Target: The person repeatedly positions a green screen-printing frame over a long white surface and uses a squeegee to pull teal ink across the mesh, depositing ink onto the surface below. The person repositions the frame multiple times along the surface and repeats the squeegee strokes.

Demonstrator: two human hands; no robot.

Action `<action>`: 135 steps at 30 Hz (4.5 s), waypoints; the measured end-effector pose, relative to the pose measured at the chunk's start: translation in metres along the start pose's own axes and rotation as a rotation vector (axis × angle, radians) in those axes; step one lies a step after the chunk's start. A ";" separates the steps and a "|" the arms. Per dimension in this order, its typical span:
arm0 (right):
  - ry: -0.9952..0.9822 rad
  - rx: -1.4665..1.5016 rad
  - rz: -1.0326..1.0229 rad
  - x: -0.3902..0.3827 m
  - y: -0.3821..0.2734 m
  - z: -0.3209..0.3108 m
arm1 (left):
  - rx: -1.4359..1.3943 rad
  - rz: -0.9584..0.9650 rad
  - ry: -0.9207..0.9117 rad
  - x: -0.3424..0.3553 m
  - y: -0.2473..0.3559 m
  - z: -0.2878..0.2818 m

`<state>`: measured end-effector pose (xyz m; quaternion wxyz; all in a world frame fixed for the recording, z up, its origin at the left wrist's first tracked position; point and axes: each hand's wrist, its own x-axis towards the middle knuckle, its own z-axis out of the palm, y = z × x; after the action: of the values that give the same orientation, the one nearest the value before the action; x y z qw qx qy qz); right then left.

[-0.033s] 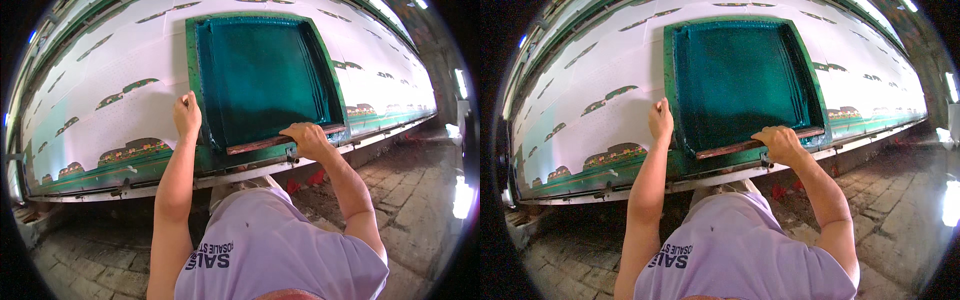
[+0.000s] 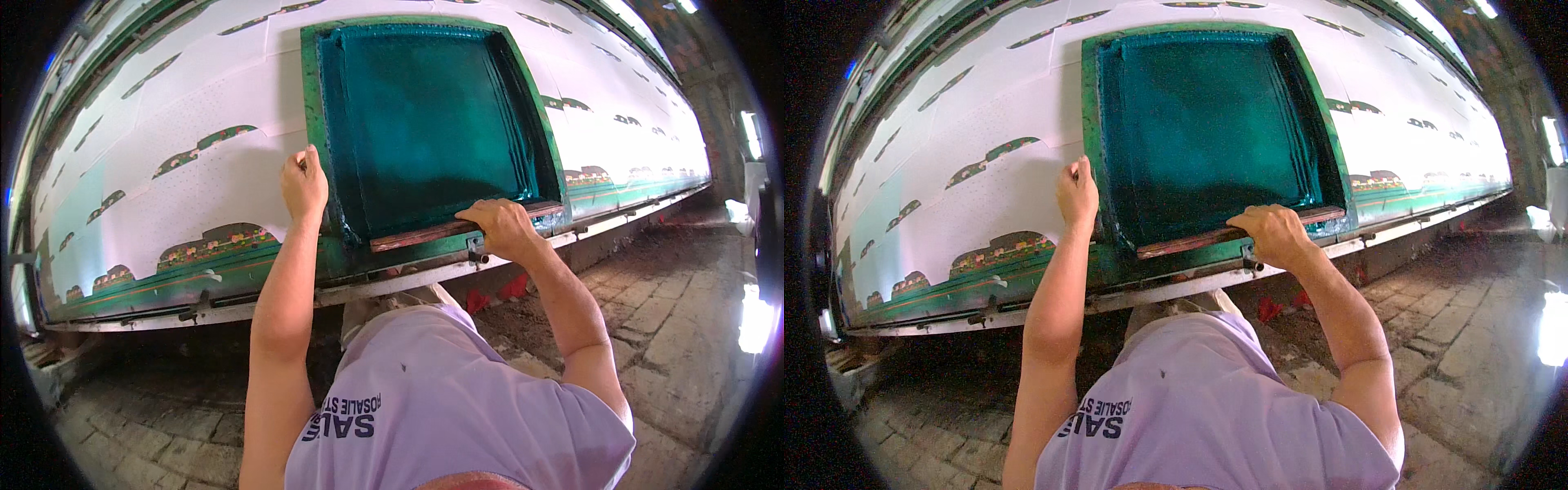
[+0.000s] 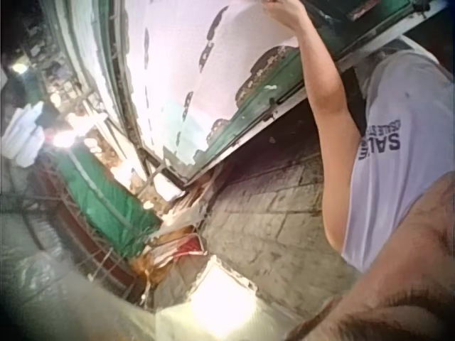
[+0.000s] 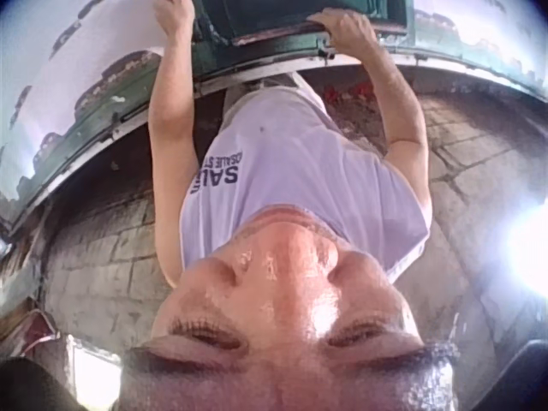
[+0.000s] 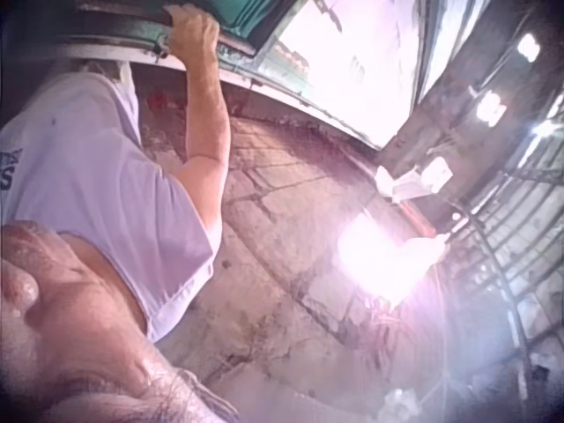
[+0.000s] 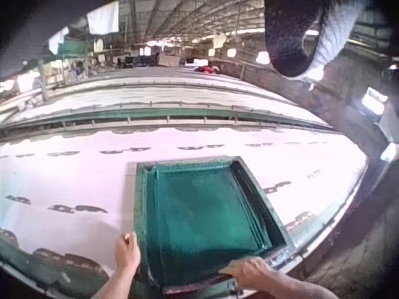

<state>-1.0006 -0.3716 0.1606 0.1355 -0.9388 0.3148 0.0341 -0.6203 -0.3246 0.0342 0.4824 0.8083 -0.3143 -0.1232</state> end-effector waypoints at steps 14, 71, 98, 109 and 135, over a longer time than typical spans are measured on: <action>0.341 -0.145 -0.066 0.067 0.024 0.039 | -0.066 0.029 -0.033 0.007 -0.015 0.002; -0.191 -0.133 -0.118 0.222 0.122 -0.044 | 0.130 -0.035 0.116 0.004 -0.007 -0.002; 0.131 0.433 -0.309 -0.045 0.084 0.043 | 0.450 0.016 0.175 0.013 -0.034 0.002; 0.577 0.342 0.278 -0.089 0.253 0.009 | 0.803 -0.169 0.208 0.012 -0.016 0.010; 0.481 0.507 0.743 -0.030 0.281 -0.017 | 0.194 -0.491 0.068 0.033 -0.033 -0.006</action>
<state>-1.1942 -0.5741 0.1162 0.2614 -0.6824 0.6480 -0.2147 -0.5793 -0.3299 0.0128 0.3687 0.9065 -0.1028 -0.1784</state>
